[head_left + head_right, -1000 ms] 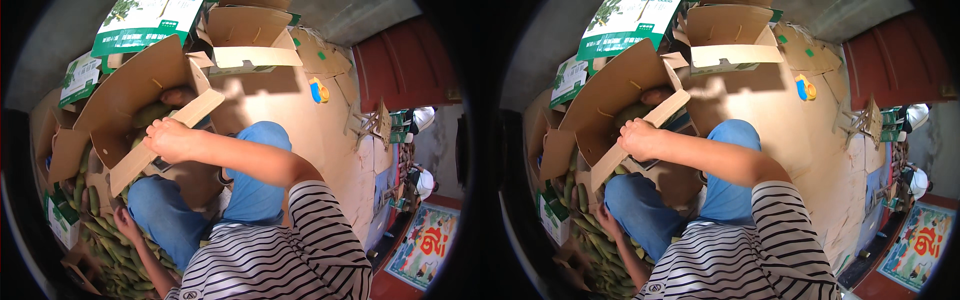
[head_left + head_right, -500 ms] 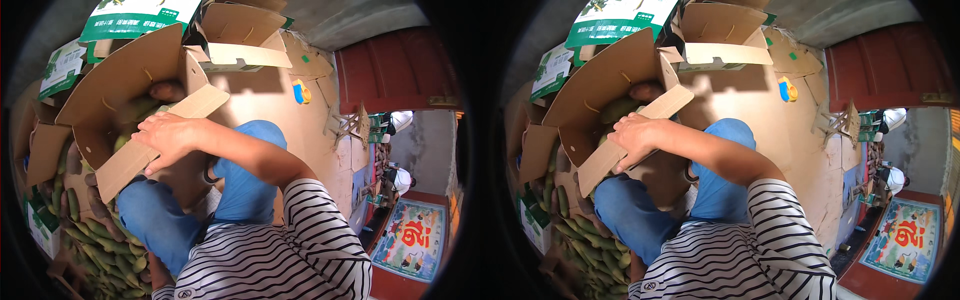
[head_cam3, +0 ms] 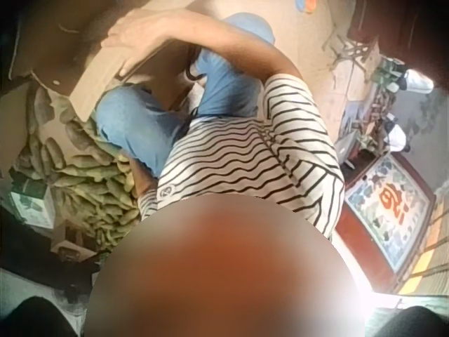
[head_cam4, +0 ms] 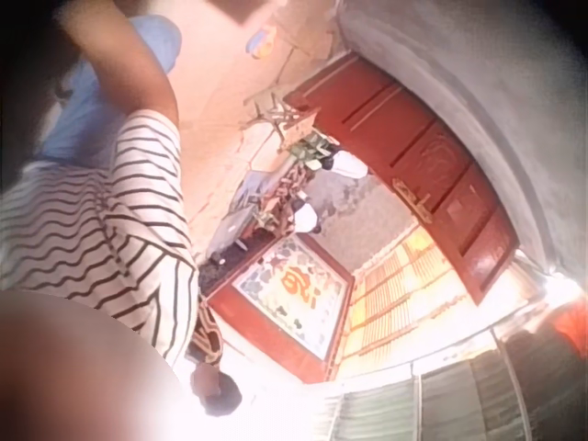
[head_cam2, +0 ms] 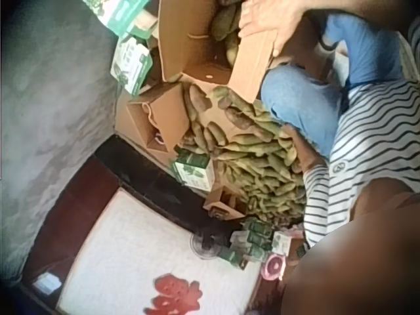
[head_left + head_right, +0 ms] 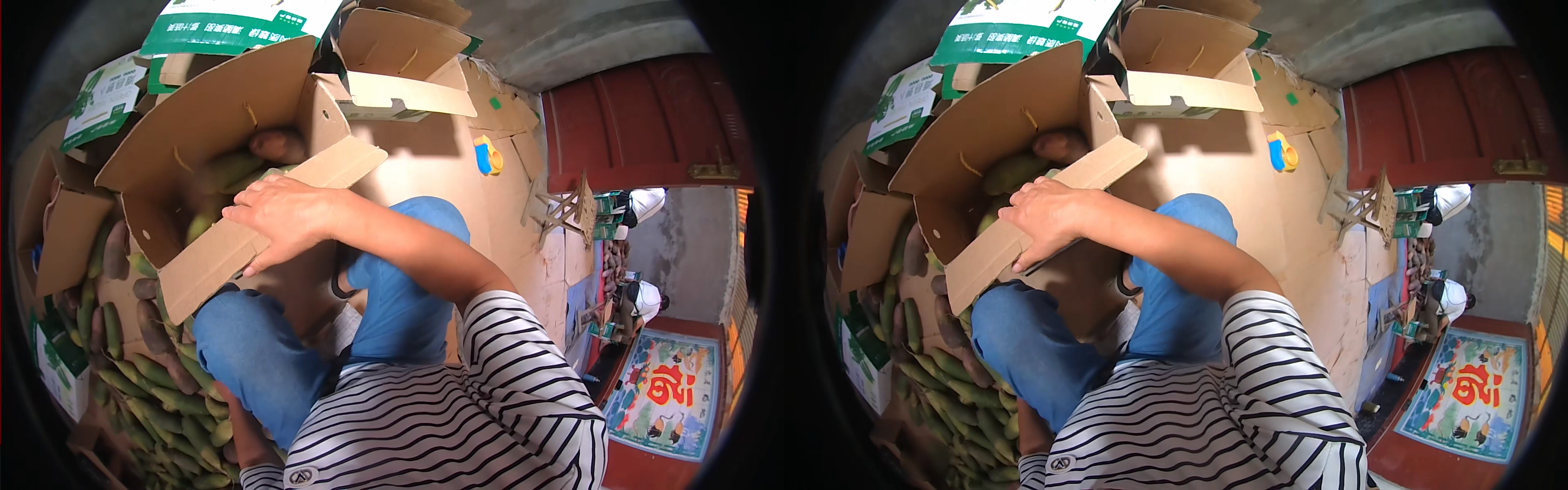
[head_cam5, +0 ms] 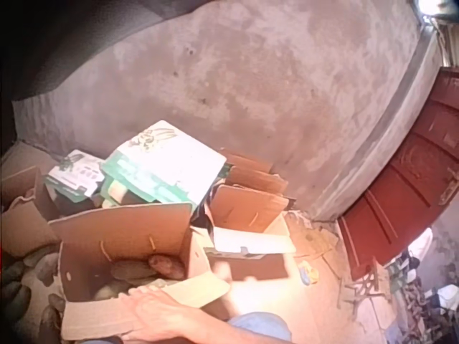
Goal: The person is sorting large vegetables from a pile on the floor and packing them into cardboard boxes while using a digital scale to weigh the boxes.
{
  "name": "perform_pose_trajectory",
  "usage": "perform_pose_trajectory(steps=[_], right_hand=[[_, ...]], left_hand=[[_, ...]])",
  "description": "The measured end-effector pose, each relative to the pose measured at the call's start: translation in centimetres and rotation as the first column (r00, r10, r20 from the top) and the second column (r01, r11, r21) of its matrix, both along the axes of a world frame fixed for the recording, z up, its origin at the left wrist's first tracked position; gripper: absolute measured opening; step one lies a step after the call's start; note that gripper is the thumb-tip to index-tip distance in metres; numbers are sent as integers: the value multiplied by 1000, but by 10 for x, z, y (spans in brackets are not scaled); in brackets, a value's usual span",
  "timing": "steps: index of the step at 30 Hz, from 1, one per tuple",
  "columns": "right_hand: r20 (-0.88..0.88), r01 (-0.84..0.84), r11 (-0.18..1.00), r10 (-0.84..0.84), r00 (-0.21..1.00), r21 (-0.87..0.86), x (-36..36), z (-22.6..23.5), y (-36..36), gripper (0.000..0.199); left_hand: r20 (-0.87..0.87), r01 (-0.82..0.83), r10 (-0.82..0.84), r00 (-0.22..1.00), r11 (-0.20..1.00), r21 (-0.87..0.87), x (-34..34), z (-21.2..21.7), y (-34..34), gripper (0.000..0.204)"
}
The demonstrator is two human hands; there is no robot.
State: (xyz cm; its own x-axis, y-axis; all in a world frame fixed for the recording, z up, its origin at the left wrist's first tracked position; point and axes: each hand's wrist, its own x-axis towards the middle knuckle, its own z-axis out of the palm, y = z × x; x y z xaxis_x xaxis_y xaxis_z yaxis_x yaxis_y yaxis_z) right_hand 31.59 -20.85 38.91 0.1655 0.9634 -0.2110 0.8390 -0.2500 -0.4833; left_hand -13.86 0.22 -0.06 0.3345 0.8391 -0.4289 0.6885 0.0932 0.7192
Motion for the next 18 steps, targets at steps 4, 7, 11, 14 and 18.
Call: perform_pose_trajectory(steps=[4,7,11,14,18], right_hand=[[-17,13,1000,-13,1000,-2,-3,1,0,86],[-31,19,1000,-19,999,0,-5,0,1,86],[52,26,987,-35,998,157,-6,-14,-4,91],[70,11,985,-23,997,171,-10,-18,-3,92],[114,32,980,-56,992,196,-13,-24,-8,91]], left_hand=[[54,-57,60,997,997,-54,6,-6,-3,56],[78,-93,100,992,991,-95,0,-8,-2,57],[84,-141,155,984,979,-146,-20,1,-3,58],[76,-211,224,972,965,-156,-25,20,-43,59],[-32,-294,293,956,955,-42,-12,105,-35,63]])
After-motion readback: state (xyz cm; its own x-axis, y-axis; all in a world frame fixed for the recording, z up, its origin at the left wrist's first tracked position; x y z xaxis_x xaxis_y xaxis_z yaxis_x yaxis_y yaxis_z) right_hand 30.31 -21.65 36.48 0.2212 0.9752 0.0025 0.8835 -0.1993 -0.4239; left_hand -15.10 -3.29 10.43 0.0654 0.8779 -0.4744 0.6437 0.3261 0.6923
